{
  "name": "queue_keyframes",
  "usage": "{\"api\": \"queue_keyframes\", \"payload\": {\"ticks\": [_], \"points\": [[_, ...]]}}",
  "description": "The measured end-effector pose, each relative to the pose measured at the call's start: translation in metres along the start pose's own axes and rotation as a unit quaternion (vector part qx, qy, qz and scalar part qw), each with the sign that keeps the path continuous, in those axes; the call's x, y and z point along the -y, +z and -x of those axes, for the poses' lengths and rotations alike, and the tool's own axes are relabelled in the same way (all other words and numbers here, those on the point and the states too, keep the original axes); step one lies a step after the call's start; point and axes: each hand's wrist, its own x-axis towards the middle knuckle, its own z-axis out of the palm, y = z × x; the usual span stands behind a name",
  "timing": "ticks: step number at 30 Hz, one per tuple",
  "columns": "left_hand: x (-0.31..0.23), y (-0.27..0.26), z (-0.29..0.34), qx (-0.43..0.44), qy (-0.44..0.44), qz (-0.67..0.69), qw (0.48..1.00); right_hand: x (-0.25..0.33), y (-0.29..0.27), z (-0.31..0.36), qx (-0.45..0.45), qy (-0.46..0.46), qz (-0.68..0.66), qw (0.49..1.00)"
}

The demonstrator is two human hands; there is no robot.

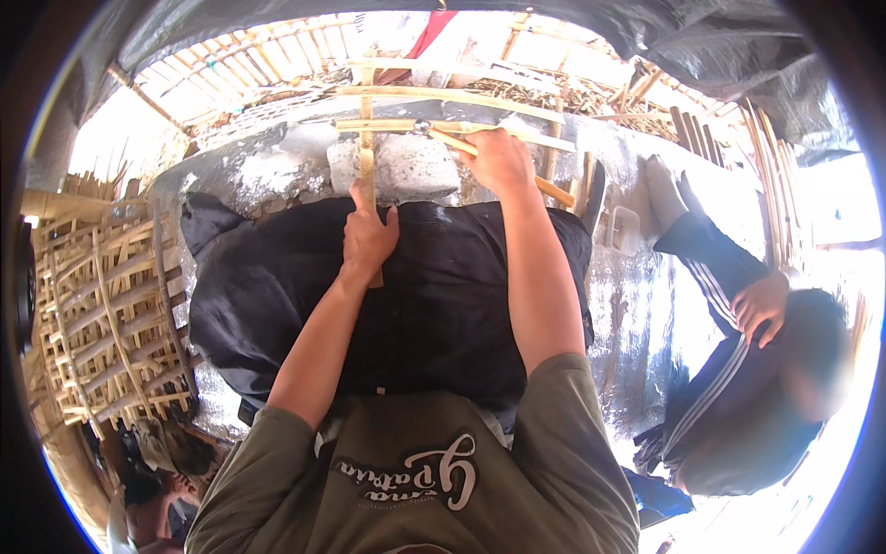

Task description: The person assembles a bamboo structure by positioning thin bamboo strips and securing them with a hammer and nails. They repeatedly adjust the strips and hammer them into place on a partially built frame.

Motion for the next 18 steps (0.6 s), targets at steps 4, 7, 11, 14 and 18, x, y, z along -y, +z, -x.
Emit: {"api": "queue_keyframes", "payload": {"ticks": [4, 7, 11, 14, 18], "points": [[-0.005, -0.003, 0.002, 0.007, -0.023, -0.025, 0.999, -0.001, 0.003, 0.001, -0.002, 0.006, -0.007, 1.000], [-0.008, -0.006, 0.005, 0.009, -0.027, -0.022, 0.999, 0.001, -0.002, 0.000, 0.017, 0.015, 0.011, 1.000], [-0.002, -0.009, 0.005, 0.021, -0.032, 0.008, 0.999, 0.012, -0.004, 0.000, 0.024, 0.011, -0.003, 1.000], [-0.001, -0.010, 0.005, 0.022, -0.033, 0.007, 0.999, 0.018, -0.003, 0.002, 0.021, -0.010, 0.013, 1.000], [-0.002, -0.007, 0.004, 0.031, -0.028, 0.005, 0.999, 0.014, 0.001, 0.001, 0.048, -0.030, 0.008, 0.998]]}}
